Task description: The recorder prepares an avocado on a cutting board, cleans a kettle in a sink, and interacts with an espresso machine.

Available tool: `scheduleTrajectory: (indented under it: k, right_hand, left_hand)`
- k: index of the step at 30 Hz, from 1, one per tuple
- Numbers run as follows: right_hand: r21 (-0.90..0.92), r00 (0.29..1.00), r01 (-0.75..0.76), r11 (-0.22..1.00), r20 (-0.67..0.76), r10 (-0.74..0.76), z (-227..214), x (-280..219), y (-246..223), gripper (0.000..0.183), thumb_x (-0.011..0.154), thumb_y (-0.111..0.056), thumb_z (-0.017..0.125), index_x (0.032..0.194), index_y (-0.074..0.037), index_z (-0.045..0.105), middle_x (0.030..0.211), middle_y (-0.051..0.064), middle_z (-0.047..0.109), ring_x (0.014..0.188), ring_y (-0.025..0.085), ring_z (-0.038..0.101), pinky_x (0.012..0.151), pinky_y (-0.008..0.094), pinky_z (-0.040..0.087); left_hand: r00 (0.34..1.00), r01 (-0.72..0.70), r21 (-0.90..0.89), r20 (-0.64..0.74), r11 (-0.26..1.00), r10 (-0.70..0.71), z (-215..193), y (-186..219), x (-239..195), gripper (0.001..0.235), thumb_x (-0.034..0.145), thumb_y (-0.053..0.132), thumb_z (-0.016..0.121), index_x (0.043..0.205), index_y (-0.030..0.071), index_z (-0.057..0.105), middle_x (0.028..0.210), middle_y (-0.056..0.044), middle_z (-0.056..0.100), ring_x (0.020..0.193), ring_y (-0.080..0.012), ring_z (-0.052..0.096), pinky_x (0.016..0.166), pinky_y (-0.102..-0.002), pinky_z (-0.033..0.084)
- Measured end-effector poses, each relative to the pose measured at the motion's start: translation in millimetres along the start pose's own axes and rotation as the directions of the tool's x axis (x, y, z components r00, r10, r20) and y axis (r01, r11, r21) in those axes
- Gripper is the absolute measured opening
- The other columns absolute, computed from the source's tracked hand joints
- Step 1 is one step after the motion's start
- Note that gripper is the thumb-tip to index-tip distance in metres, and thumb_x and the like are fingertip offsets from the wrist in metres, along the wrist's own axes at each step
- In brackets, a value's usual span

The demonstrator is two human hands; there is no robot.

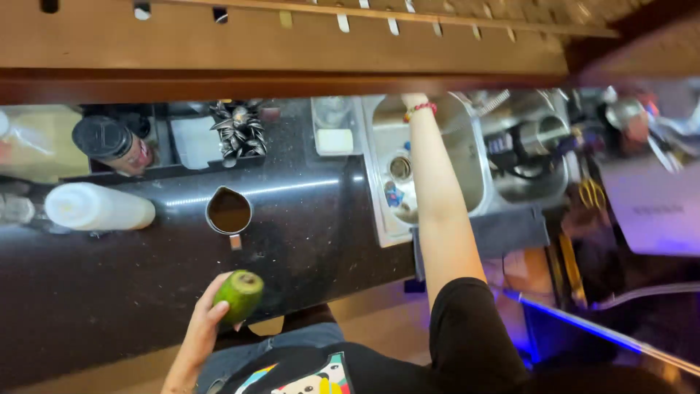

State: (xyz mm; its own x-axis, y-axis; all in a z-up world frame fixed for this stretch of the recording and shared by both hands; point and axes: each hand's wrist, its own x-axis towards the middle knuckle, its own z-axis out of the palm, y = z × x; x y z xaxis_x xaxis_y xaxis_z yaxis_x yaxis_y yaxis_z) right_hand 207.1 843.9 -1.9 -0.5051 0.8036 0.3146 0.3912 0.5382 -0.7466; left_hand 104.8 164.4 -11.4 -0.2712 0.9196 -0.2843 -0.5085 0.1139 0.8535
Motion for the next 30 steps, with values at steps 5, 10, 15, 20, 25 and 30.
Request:
scheduleTrajectory:
  k: [5, 10, 15, 20, 25, 30]
  right_hand:
    - [-0.312, 0.994, 0.073, 0.947, 0.095, -0.045, -17, 36, 41, 0.034, 0.109, -0.022, 0.062, 0.135, -0.001, 0.055, 0.132, 0.013, 0.06, 0.122, 0.026, 0.056, 0.108, 0.04, 0.046]
    - [-0.604, 0.983, 0.151, 0.782, 0.176, -0.054, -64, 18, 96, 0.035, 0.112, -0.022, 0.059, 0.138, 0.0, 0.055, 0.14, 0.015, 0.058, 0.128, 0.03, 0.054, 0.111, 0.042, 0.043]
    - [-0.823, 0.97, 0.241, 0.514, 0.218, -0.107, -120, 3, 128, 0.036, 0.115, -0.022, 0.056, 0.142, 0.001, 0.055, 0.148, 0.018, 0.056, 0.134, 0.034, 0.052, 0.113, 0.045, 0.04]
    - [-0.913, 0.944, 0.321, 0.251, 0.289, -0.158, -149, -86, 85, 0.037, 0.118, -0.023, 0.053, 0.145, 0.002, 0.054, 0.154, 0.019, 0.055, 0.138, 0.037, 0.05, 0.116, 0.047, 0.037]
    - [-0.392, 0.927, 0.239, 0.888, -0.18, -0.329, -188, -216, -111, 0.018, 0.114, -0.011, 0.064, 0.106, 0.003, 0.054, 0.104, 0.012, 0.052, 0.1, 0.024, 0.053, 0.093, 0.039, 0.047]
    - [-0.095, 0.878, -0.169, 0.981, -0.466, 0.106, -171, -386, -143, 0.033, 0.12, -0.031, 0.051, 0.125, 0.002, 0.049, 0.119, 0.014, 0.052, 0.105, 0.022, 0.052, 0.095, 0.037, 0.048]
  left_hand:
    - [0.947, -0.035, -0.296, -0.316, 0.954, -0.064, 72, -41, -4, 0.07, 0.087, 0.046, 0.055, 0.139, 0.0, 0.049, 0.104, -0.016, 0.068, 0.069, -0.0182, 0.063, 0.051, -0.03, 0.05]
    - [0.965, 0.078, -0.302, -0.216, 0.95, -0.148, 117, -58, 14, 0.065, 0.091, 0.04, 0.058, 0.142, 0.001, 0.051, 0.1, -0.017, 0.069, 0.066, -0.0182, 0.063, 0.056, -0.029, 0.052]
    - [0.969, 0.149, -0.266, -0.154, 0.952, -0.195, 139, -34, 36, 0.056, 0.087, 0.029, 0.062, 0.138, 0.007, 0.053, 0.106, -0.008, 0.066, 0.078, -0.0131, 0.062, 0.056, -0.027, 0.051]
    - [0.982, 0.104, -0.199, -0.135, 0.974, -0.132, 137, -26, 33, 0.053, 0.088, 0.022, 0.068, 0.137, 0.007, 0.055, 0.104, -0.005, 0.064, 0.08, -0.0109, 0.06, 0.059, -0.025, 0.053]
    - [0.995, 0.091, -0.195, -0.027, 0.977, -0.098, 120, -10, 22, 0.05, 0.091, 0.024, 0.071, 0.135, 0.009, 0.053, 0.109, -0.002, 0.064, 0.087, -0.0094, 0.06, 0.06, -0.025, 0.051]
    - [0.987, 0.152, -0.13, 0.08, 0.98, -0.143, 76, 9, -3, 0.048, 0.092, 0.027, 0.071, 0.134, 0.011, 0.052, 0.112, -0.001, 0.064, 0.092, -0.0075, 0.06, 0.064, -0.023, 0.051]
